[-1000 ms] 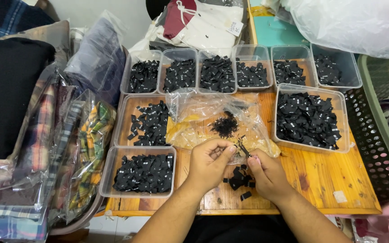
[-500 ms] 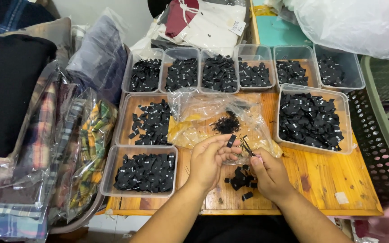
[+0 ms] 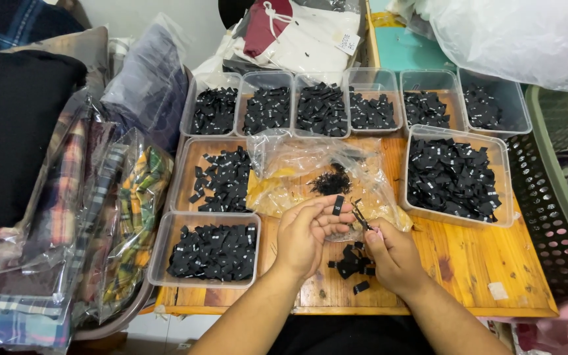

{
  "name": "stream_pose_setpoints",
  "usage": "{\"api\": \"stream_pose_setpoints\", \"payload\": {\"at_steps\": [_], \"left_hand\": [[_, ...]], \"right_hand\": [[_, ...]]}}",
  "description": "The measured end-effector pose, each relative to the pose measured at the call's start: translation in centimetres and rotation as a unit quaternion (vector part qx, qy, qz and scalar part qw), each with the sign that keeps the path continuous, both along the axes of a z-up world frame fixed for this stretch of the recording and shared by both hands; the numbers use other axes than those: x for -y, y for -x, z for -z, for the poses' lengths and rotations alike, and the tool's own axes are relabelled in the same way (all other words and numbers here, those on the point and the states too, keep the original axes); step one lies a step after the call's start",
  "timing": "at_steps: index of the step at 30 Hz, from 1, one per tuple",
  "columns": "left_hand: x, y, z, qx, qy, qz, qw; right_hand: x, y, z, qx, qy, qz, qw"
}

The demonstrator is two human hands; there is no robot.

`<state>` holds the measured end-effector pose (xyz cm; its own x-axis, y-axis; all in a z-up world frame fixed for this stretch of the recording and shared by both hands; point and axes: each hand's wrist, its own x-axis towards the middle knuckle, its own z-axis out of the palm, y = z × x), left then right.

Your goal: Assembling small black plastic clips using a handheld tool at a workstation.

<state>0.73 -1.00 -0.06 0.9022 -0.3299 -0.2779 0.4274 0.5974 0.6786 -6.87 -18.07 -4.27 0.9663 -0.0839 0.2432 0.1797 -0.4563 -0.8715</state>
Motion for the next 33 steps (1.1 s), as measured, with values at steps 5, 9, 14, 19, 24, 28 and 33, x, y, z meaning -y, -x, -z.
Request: {"api": "stream_pose_setpoints", "payload": {"at_steps": [5, 9, 14, 19, 24, 28, 33], "left_hand": [[0.1, -0.1, 0.1, -0.007, -0.001, -0.001, 1.000], [0.1, -0.1, -0.4, -0.009, -0.008, -0.003, 1.000], [-0.1, -0.1, -1.1, -0.016, -0.009, 0.004, 1.000], [-0.2, -0.1, -1.1, -0.014, 0.001, 0.006, 1.000], [-0.1, -0.1, -1.2, -0.016, -0.011, 0.013, 1.000], [-0.1, -0.1, -1.1, -0.010, -0.012, 0.016, 1.000], [0.0, 0.0, -1.0, -0.014, -0.004, 0.005, 1.000]], "right_hand": [[0.1, 0.1, 0.4, -0.004, 0.023, 0.011, 1.000], [0.2, 0.2, 0.4, -0.018, 0.024, 0.021, 0.999], [0.2, 0.1, 0.4, -0.010, 0.025, 0.018, 0.999], [0.1, 0.1, 0.2, 0.001, 0.021, 0.014, 1.000], [0.2, 0.2, 0.5, -0.003, 0.004, 0.007, 1.000], [0.0, 0.1, 0.0, 0.010, 0.010, 0.005, 1.000], [0.1, 0.1, 0.1, 0.015, 0.013, 0.004, 1.000]]}}
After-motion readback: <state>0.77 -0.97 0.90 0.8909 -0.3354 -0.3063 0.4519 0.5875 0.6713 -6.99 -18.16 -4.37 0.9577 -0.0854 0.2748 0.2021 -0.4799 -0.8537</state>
